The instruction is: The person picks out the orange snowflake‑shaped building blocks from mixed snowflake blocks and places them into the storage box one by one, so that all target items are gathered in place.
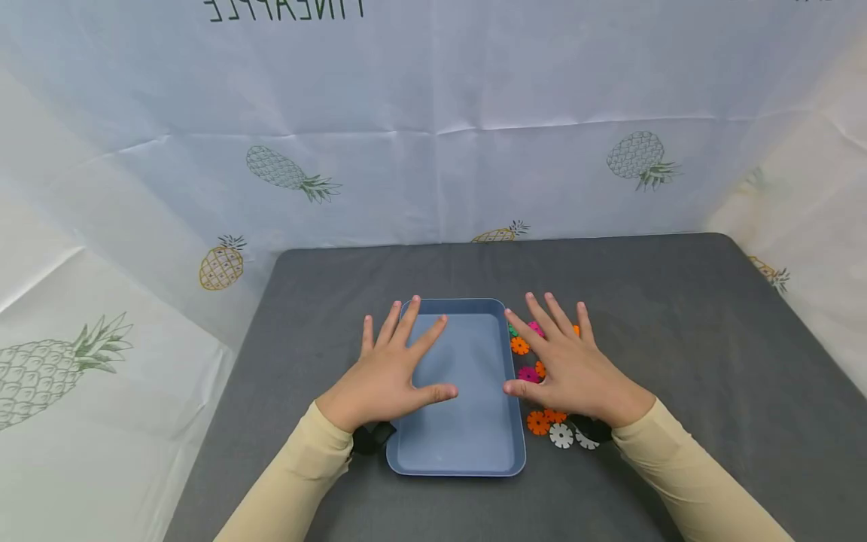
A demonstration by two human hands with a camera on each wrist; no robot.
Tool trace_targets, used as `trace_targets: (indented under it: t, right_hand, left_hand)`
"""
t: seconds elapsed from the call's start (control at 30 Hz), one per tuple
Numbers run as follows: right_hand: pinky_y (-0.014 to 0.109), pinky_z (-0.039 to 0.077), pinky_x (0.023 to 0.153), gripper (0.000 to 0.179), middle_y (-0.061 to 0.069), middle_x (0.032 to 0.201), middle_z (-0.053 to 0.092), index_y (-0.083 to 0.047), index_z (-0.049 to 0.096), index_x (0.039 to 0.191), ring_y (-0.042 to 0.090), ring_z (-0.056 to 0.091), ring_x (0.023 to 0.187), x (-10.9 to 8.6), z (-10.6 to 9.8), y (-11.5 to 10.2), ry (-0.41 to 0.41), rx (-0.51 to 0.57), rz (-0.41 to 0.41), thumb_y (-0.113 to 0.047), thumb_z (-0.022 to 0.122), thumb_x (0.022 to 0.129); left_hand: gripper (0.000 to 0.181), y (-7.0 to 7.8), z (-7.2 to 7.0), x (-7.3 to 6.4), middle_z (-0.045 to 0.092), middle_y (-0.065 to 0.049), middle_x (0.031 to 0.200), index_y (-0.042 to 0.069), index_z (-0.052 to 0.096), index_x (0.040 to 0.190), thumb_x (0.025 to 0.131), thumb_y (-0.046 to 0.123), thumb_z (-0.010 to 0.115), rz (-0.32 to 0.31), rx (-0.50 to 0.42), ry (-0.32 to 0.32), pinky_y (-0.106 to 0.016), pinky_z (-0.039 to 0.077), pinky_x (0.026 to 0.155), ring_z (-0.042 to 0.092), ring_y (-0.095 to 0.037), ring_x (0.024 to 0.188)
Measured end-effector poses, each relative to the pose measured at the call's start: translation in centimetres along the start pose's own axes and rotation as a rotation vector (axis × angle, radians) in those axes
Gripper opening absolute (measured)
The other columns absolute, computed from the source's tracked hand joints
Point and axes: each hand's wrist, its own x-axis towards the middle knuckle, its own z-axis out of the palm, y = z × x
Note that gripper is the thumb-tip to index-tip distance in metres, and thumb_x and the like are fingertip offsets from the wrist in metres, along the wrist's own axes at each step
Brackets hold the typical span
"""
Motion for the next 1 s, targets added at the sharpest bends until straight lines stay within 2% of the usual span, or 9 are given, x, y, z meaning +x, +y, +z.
trace_targets:
  t: [0.2,0.37,0.53,0.77,0.83,0.93,1.0]
  right_hand:
    - [0.071,-0.014,0.120,0.104,0.019,0.175,0.009,-0.023,0.024,0.169,0.047,0.000,0.160,0.4,0.4,0.9,-0.017,0.050,0.024,-0.072,0.068,0.089]
    - [0.071,-0.012,0.121,0.103,0.021,0.174,0.011,-0.020,0.027,0.168,0.049,0.002,0.160,0.6,0.9,1.6,-0.019,0.145,0.050,-0.072,0.069,0.089]
    - [0.071,-0.004,0.122,0.087,0.029,0.169,0.023,-0.010,0.041,0.161,0.053,0.010,0.157,0.9,1.6,2.2,0.009,0.191,0.056,-0.050,0.078,0.093]
    - [0.073,0.006,0.121,0.058,0.029,0.158,0.042,-0.005,0.060,0.146,0.051,0.025,0.154,1.1,2.3,3.1,0.053,0.127,0.058,-0.027,0.078,0.096]
    - [0.074,0.012,0.121,0.052,0.026,0.149,0.052,-0.005,0.064,0.142,0.049,0.039,0.146,1.3,2.4,3.2,0.069,0.118,0.036,-0.022,0.079,0.095]
    - [0.067,0.035,0.115,0.045,0.022,0.134,0.063,-0.003,0.068,0.136,0.043,0.057,0.128,1.7,2.6,3.2,0.076,0.125,-0.001,-0.014,0.079,0.094]
    - [0.061,0.048,0.105,0.041,0.020,0.126,0.066,-0.003,0.070,0.133,0.038,0.064,0.115,1.9,2.9,3.1,0.070,0.121,-0.020,-0.011,0.079,0.094]
  left_hand:
    - [0.096,-1.5,0.5,0.5,-0.009,-0.008,0.176,0.035,0.015,0.168,0.093,0.082,0.053,-0.019,-0.066,-0.018,-0.074,-0.007,0.120,-0.010,-0.038,0.162]
    - [0.093,-2.5,1.2,0.5,-0.007,-0.011,0.177,0.033,0.017,0.169,0.096,0.079,0.051,-0.023,-0.131,-0.011,-0.071,-0.001,0.123,-0.007,-0.037,0.162]
    - [0.087,-2.9,1.5,0.4,-0.005,-0.015,0.176,0.027,0.023,0.168,0.100,0.070,0.054,-0.021,-0.177,-0.006,-0.069,0.009,0.124,-0.001,-0.041,0.162]
    - [0.079,-4.2,1.9,0.6,-0.009,-0.014,0.176,0.025,0.026,0.168,0.104,0.062,0.054,-0.092,-0.274,-0.036,-0.072,0.022,0.120,0.003,-0.044,0.161]
    - [0.075,-4.7,1.8,0.7,-0.004,-0.015,0.176,0.023,0.027,0.168,0.106,0.059,0.052,-0.107,-0.308,-0.048,-0.071,0.024,0.119,0.007,-0.045,0.161]
    - [0.066,-5.5,1.7,0.8,0.017,-0.016,0.174,0.016,0.032,0.166,0.111,0.049,0.048,-0.098,-0.341,-0.072,-0.064,0.029,0.120,0.021,-0.042,0.159]
    - [0.057,-5.9,1.6,0.9,0.033,-0.016,0.169,0.010,0.036,0.163,0.114,0.038,0.044,-0.080,-0.341,-0.084,-0.059,0.032,0.121,0.031,-0.038,0.156]
